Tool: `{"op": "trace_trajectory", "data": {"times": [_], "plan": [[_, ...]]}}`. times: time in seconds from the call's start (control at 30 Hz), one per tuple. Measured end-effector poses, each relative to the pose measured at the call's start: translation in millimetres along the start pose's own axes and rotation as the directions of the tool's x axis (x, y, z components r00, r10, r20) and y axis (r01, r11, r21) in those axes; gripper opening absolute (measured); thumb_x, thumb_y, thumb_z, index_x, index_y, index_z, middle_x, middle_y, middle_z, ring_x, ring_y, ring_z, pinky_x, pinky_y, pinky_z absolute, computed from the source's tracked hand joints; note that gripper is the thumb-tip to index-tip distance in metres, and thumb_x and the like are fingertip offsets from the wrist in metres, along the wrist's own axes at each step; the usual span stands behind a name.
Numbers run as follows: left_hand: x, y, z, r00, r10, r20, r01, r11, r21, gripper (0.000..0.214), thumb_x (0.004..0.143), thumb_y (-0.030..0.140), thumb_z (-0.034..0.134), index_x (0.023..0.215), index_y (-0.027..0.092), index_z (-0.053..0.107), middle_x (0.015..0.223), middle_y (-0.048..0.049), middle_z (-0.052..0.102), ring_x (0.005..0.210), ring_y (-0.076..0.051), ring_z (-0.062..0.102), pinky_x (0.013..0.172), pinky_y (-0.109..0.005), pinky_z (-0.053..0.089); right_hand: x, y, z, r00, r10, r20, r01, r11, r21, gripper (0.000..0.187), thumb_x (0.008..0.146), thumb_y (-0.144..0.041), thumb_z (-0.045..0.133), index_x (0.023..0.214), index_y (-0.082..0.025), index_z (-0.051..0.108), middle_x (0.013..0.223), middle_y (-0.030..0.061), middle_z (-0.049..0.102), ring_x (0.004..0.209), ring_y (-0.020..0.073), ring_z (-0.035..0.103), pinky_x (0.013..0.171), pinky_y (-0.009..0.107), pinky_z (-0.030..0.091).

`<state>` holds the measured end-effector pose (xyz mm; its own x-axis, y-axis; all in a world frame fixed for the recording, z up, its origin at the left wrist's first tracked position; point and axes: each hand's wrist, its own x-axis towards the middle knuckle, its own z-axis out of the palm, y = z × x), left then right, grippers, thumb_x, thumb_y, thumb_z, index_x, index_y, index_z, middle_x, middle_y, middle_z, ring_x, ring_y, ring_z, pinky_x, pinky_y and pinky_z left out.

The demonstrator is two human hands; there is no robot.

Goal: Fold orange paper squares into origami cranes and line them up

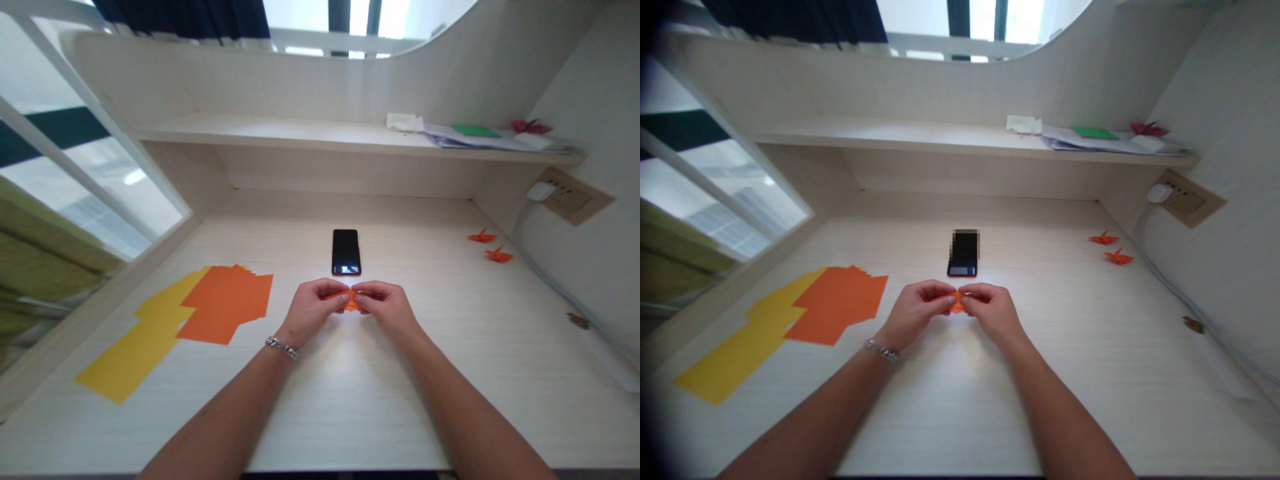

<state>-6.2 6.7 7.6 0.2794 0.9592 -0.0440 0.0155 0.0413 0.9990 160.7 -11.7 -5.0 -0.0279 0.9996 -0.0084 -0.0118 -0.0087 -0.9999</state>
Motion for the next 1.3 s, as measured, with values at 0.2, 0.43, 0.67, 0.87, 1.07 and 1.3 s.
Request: {"op": "trace_trajectory", "data": {"times": [0.2, 0.43, 0.67, 0.87, 1.07, 1.3], "plan": [[-0.1, 3.1, 0.4, 1.000, 0.014, -0.005, -0.014, 1.000, 0.007, 0.015, 0.066, 0.022, 0.072, 0.077, 0.013, 0.070, 0.070, -0.0056, 0.070, 0.059, -0.014, 0.062, 0.057, -0.025, 0.052, -1.5, -3.1, 0.7, 1.000, -0.022, 0.002, 0.022, 1.000, -0.013, 0.021, 0.065, -0.029, 0.071, 0.083, -0.019, 0.075, 0.077, 0.0054, 0.073, 0.069, 0.0191, 0.065, 0.060, 0.030, 0.051], [-1.1, 5.5, 0.6, 0.999, 0.040, -0.011, -0.040, 0.998, 0.048, 0.009, 0.066, 0.017, 0.069, 0.075, 0.013, 0.071, 0.066, -0.0039, 0.068, 0.057, -0.013, 0.060, 0.055, -0.024, 0.050, -1.2, -3.7, 0.9, 0.998, -0.057, -0.001, 0.057, 0.998, 0.006, 0.016, 0.065, -0.026, 0.072, 0.079, -0.019, 0.074, 0.074, 0.0043, 0.072, 0.067, 0.0186, 0.065, 0.061, 0.030, 0.051], [-1.0, 3.5, -1.5, 0.996, 0.072, 0.044, -0.076, 0.993, 0.088, 0.010, 0.067, 0.017, 0.068, 0.076, 0.014, 0.071, 0.064, -0.0032, 0.067, 0.057, -0.013, 0.059, 0.056, -0.024, 0.048, -2.7, 0.2, 1.9, 0.997, -0.078, 0.006, 0.078, 0.997, -0.008, 0.009, 0.066, -0.021, 0.070, 0.074, -0.018, 0.072, 0.073, 0.0042, 0.072, 0.070, 0.0201, 0.067, 0.069, 0.032, 0.053], [-1.6, 4.0, -2.2, 0.994, 0.072, 0.084, -0.080, 0.992, 0.097, 0.008, 0.068, 0.014, 0.065, 0.075, 0.015, 0.070, 0.064, -0.0023, 0.067, 0.059, -0.013, 0.060, 0.058, -0.023, 0.048, -2.9, -1.2, 2.3, 0.998, -0.021, 0.061, 0.019, 0.999, 0.047, 0.012, 0.065, -0.020, 0.069, 0.076, -0.018, 0.071, 0.070, 0.0035, 0.071, 0.065, 0.0182, 0.066, 0.062, 0.030, 0.054], [-2.0, 4.9, -2.4, 0.995, 0.032, 0.098, -0.033, 0.999, 0.009, 0.006, 0.069, 0.015, 0.067, 0.075, 0.014, 0.069, 0.065, -0.0022, 0.067, 0.058, -0.012, 0.060, 0.057, -0.023, 0.048, -4.8, -6.1, 2.4, 0.999, 0.018, 0.050, -0.025, 0.990, 0.137, 0.010, 0.063, -0.019, 0.071, 0.073, -0.018, 0.073, 0.065, 0.0029, 0.071, 0.060, 0.0178, 0.066, 0.058, 0.030, 0.054], [-2.9, 5.1, -4.1, 0.991, 0.062, 0.120, -0.068, 0.996, 0.049, 0.007, 0.069, 0.010, 0.065, 0.074, 0.014, 0.069, 0.064, -0.0019, 0.066, 0.061, -0.012, 0.060, 0.060, -0.023, 0.048, -4.8, -6.7, 1.7, 0.988, 0.118, 0.097, -0.139, 0.957, 0.255, 0.018, 0.064, -0.032, 0.075, 0.074, -0.017, 0.073, 0.069, 0.0054, 0.072, 0.065, 0.0205, 0.068, 0.066, 0.035, 0.055]]}}
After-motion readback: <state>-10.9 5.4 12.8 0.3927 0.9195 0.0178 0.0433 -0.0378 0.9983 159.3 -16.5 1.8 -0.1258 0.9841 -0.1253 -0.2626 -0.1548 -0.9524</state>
